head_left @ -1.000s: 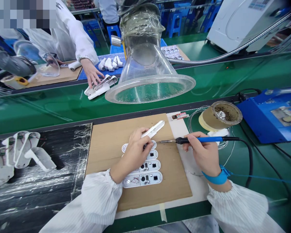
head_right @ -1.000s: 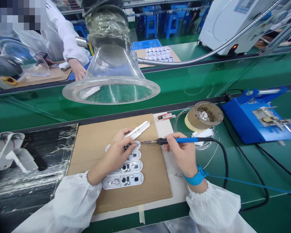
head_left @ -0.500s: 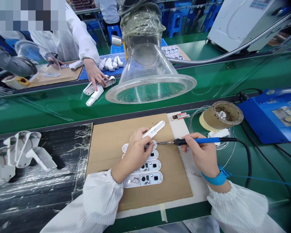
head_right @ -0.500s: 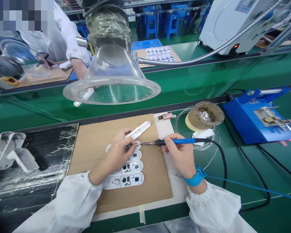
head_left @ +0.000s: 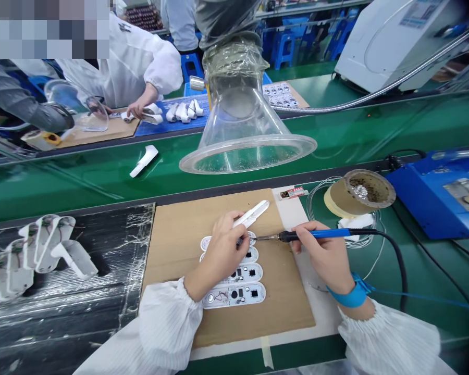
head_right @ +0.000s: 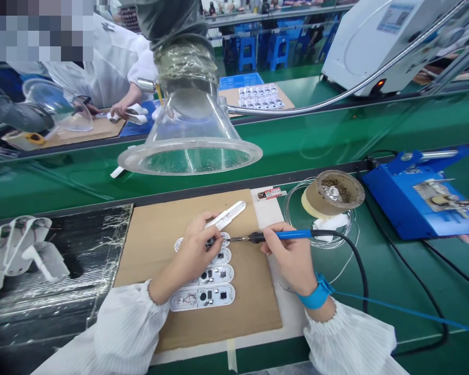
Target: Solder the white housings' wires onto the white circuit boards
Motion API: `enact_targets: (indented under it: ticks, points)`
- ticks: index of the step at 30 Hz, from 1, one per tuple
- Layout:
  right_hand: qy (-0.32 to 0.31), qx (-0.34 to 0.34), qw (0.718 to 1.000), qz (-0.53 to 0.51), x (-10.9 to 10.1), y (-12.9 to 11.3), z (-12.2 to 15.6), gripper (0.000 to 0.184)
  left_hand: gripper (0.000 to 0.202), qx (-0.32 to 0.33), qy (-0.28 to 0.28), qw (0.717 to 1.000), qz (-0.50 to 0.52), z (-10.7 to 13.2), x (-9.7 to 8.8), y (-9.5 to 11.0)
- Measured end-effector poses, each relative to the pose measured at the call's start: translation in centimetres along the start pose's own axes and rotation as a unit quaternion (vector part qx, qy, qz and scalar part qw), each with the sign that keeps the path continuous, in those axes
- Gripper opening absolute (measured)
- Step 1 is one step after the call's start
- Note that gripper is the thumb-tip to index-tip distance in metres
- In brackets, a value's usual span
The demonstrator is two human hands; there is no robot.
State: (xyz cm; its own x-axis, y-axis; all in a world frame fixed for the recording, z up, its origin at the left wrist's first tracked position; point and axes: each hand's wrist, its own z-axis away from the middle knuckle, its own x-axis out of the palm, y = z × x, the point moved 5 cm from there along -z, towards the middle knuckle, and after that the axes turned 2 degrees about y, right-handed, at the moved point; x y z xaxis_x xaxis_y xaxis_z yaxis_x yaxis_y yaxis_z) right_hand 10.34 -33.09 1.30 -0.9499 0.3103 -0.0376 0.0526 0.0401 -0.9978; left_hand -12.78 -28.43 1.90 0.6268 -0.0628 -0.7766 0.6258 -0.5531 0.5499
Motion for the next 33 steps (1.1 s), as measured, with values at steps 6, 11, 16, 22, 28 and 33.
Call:
enact_targets:
  ticks: [6,11,16,22,28,33]
  points:
    - [0.004,0.004,1.0,0.001,0.2,-0.1,-0.1,0.034,0.018,0.011,0.0,1.0,-0.001,-0.1,0.0,-0.1]
    - [0.003,0.005,1.0,0.0,0.3,-0.2,-0.3,0.033,0.019,0.009,0.009,1.0,-0.007,-0.2,-0.1,-0.1]
    - [0.015,-0.006,1.0,-0.001,-0.4,-0.7,-0.3,0.03,0.02,0.003,0.005,1.0,-0.001,-0.1,-0.1,-0.1]
    - [0.026,-0.007,0.999,-0.021,-1.0,-0.1,-0.4,0.032,0.02,0.001,0.008,1.0,-0.006,-0.1,0.0,-0.3]
    - [0.039,0.03,0.994,-0.095,-1.7,1.7,-0.8,0.032,0.02,0.0,0.004,1.0,-0.01,-0.1,-0.2,-0.1]
    - [0.044,0.049,0.986,-0.152,-1.6,1.4,-1.4,0.035,0.019,-0.01,0.0,1.0,-0.003,0.0,-0.1,-0.3]
